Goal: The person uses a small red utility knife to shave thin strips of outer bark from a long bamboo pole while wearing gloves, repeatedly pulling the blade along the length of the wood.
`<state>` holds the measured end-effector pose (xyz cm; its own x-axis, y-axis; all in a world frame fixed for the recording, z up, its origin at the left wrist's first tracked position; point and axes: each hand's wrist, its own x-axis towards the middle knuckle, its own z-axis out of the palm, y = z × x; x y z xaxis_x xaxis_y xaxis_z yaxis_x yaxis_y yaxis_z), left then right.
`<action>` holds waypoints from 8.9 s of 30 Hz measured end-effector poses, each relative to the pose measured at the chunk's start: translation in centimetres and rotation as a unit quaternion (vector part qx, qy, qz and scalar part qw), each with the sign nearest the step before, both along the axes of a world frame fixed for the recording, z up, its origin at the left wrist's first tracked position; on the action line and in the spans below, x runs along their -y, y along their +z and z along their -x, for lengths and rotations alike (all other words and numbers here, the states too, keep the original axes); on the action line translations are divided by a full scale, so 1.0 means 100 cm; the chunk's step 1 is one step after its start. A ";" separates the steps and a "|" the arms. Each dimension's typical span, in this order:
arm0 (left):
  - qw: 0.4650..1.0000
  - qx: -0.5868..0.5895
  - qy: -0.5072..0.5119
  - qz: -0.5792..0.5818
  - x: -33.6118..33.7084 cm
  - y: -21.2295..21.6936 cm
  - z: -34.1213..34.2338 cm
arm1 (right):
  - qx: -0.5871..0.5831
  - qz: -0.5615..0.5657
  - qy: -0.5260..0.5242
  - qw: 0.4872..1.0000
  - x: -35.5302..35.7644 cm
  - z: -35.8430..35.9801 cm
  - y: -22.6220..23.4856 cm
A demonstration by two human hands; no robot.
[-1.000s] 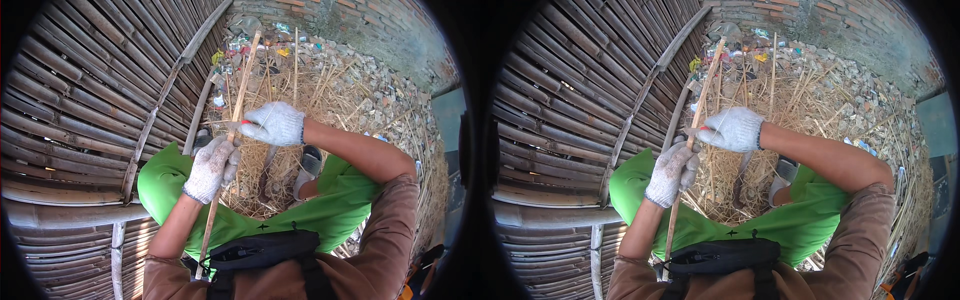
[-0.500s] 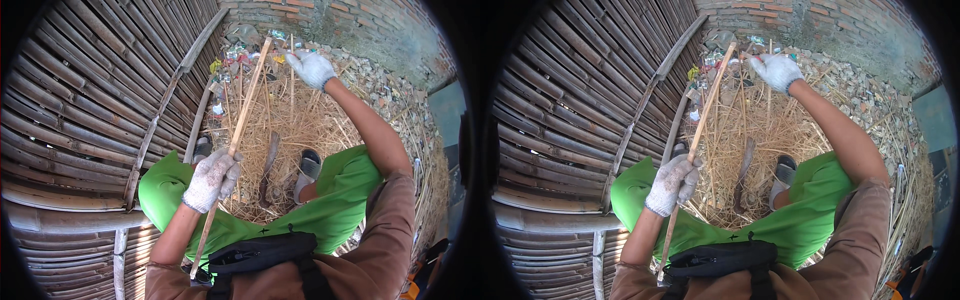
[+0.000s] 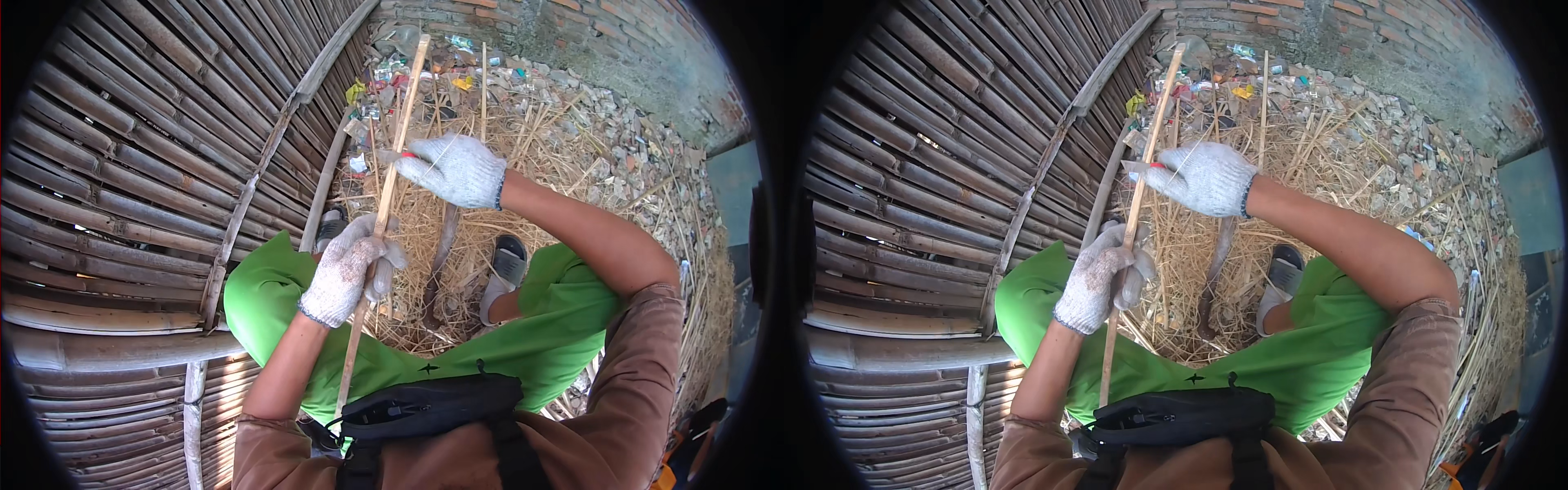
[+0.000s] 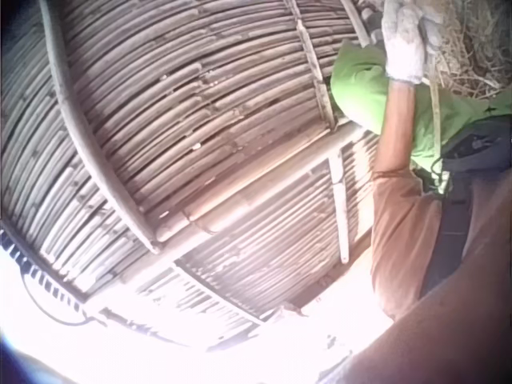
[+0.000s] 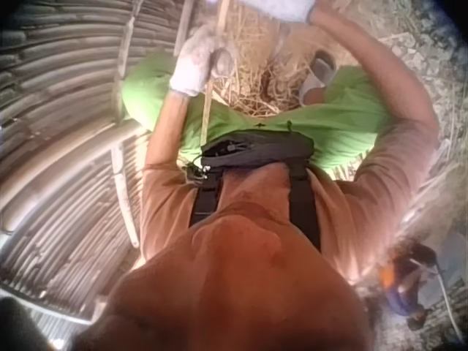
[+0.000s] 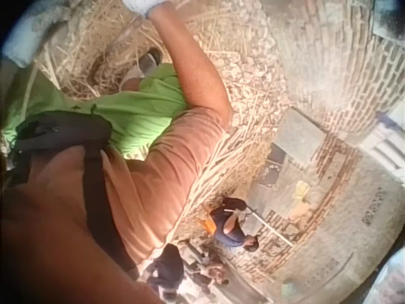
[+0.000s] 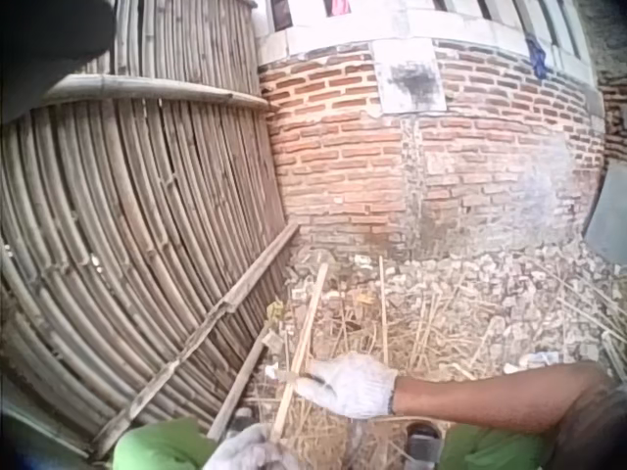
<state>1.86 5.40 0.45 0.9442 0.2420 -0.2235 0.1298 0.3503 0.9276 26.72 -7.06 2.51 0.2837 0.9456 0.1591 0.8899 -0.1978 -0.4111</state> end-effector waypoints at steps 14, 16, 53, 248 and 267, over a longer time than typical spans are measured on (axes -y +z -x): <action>0.962 -0.074 0.063 -0.255 0.009 0.013 0.004 | 0.120 0.080 0.036 0.989 -0.001 0.027 0.015; 0.966 -0.080 0.054 -0.242 0.011 0.018 0.010 | 0.119 0.080 -0.055 0.988 -0.004 0.002 0.028; 0.994 -0.070 0.045 -0.074 0.011 -0.002 0.012 | 0.014 0.033 -0.109 0.993 0.003 -0.024 0.002; 0.980 0.028 0.087 0.176 -0.017 -0.003 0.017 | 0.086 0.066 -0.077 0.991 -0.005 0.002 0.010; 0.985 0.003 0.034 0.168 -0.016 0.001 0.030 | 0.117 0.065 -0.154 0.979 -0.014 -0.056 0.008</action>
<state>-1.14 7.02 0.55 0.9294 0.2186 -0.2973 0.0905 0.6460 0.7579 32.35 -5.63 3.28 0.5285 0.8378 0.1372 0.8467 -0.5084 -0.1572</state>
